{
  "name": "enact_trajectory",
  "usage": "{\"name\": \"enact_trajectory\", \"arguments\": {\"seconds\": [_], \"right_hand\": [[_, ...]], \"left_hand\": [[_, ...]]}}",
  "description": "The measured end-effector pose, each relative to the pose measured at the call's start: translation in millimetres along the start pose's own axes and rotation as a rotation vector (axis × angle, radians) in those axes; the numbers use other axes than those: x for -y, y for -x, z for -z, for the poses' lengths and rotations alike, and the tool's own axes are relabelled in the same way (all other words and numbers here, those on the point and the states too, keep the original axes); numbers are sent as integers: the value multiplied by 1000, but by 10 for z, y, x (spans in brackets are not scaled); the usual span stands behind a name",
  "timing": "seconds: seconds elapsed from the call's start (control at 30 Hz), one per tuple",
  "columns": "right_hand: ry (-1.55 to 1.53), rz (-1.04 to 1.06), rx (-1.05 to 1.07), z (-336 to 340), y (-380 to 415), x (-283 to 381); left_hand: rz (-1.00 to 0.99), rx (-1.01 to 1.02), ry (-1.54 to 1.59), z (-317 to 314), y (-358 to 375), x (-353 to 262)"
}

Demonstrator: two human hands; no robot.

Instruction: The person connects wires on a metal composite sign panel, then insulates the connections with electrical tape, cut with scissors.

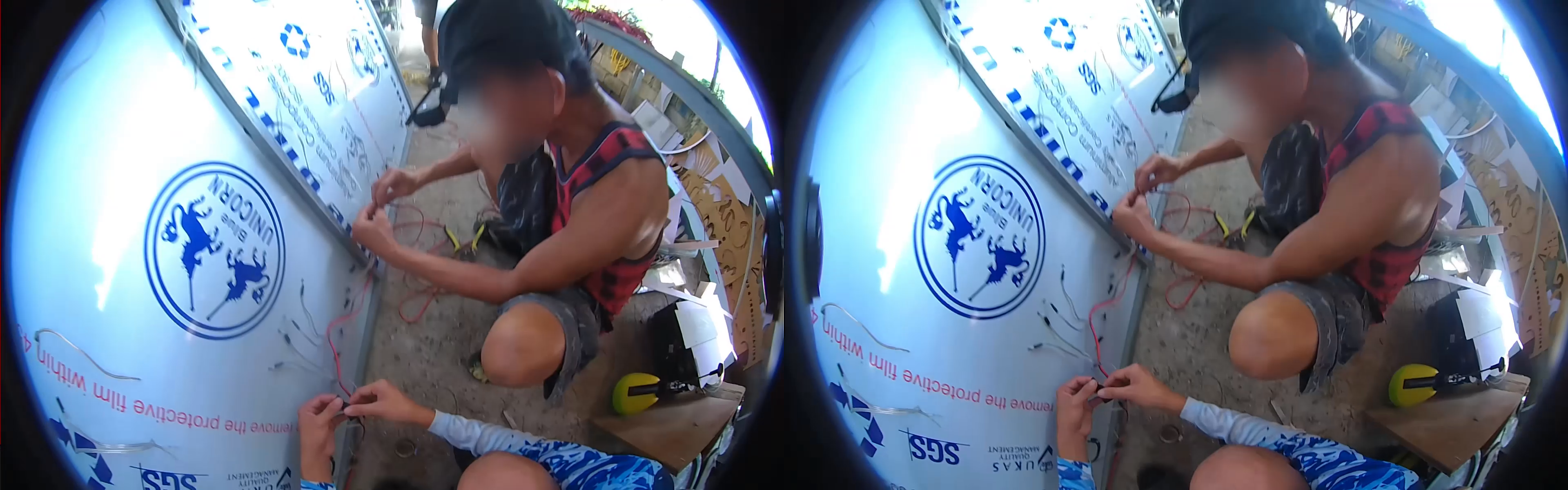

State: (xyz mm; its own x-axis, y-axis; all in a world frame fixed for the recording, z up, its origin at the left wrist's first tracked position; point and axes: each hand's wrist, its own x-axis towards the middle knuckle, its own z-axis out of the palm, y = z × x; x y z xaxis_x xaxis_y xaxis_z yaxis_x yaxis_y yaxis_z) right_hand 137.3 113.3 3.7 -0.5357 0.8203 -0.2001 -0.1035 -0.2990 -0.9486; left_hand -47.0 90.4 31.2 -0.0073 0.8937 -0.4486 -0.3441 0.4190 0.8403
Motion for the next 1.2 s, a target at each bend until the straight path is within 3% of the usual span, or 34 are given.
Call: {"name": "enact_trajectory", "arguments": {"seconds": [0.03, 0.13, 0.27, 0.33, 0.37, 0.43, 0.53, 0.67, 0.93, 1.03, 1.13, 1.2], "right_hand": [[-43, -63, -42, -8, 6, 29], [-185, 104, -83, -43, -82, -199], [-368, 109, -111, -81, -217, -426], [313, 244, -398, -131, -281, -328], [323, 249, -403, -130, -313, -285], [724, 262, -445, -184, -385, -199], [752, 413, -487, -157, -543, -276], [752, 315, -478, -74, -565, -269], [589, 323, -594, -133, -345, 12], [159, 199, -490, -55, -462, -134], [-56, 23, -377, -61, -407, -167], [-125, -75, -338, -104, -345, -42]], "left_hand": [[-28, 12, 2, -23, -1, -20], [-187, 10, -24, -119, 63, -114], [-334, -116, -77, -216, 190, -328], [-379, -154, -17, -260, 205, -416], [-383, -179, -20, -246, 210, -428], [-386, -203, -26, -213, 224, -420], [-346, -170, -175, -226, 208, -383], [-289, -160, -163, -148, 216, -279], [-237, -262, -126, -136, 206, -248], [-299, -199, -126, -153, 236, -329], [-237, -247, -147, -138, 285, -379], [-314, -185, -110, -102, 279, -363]]}}
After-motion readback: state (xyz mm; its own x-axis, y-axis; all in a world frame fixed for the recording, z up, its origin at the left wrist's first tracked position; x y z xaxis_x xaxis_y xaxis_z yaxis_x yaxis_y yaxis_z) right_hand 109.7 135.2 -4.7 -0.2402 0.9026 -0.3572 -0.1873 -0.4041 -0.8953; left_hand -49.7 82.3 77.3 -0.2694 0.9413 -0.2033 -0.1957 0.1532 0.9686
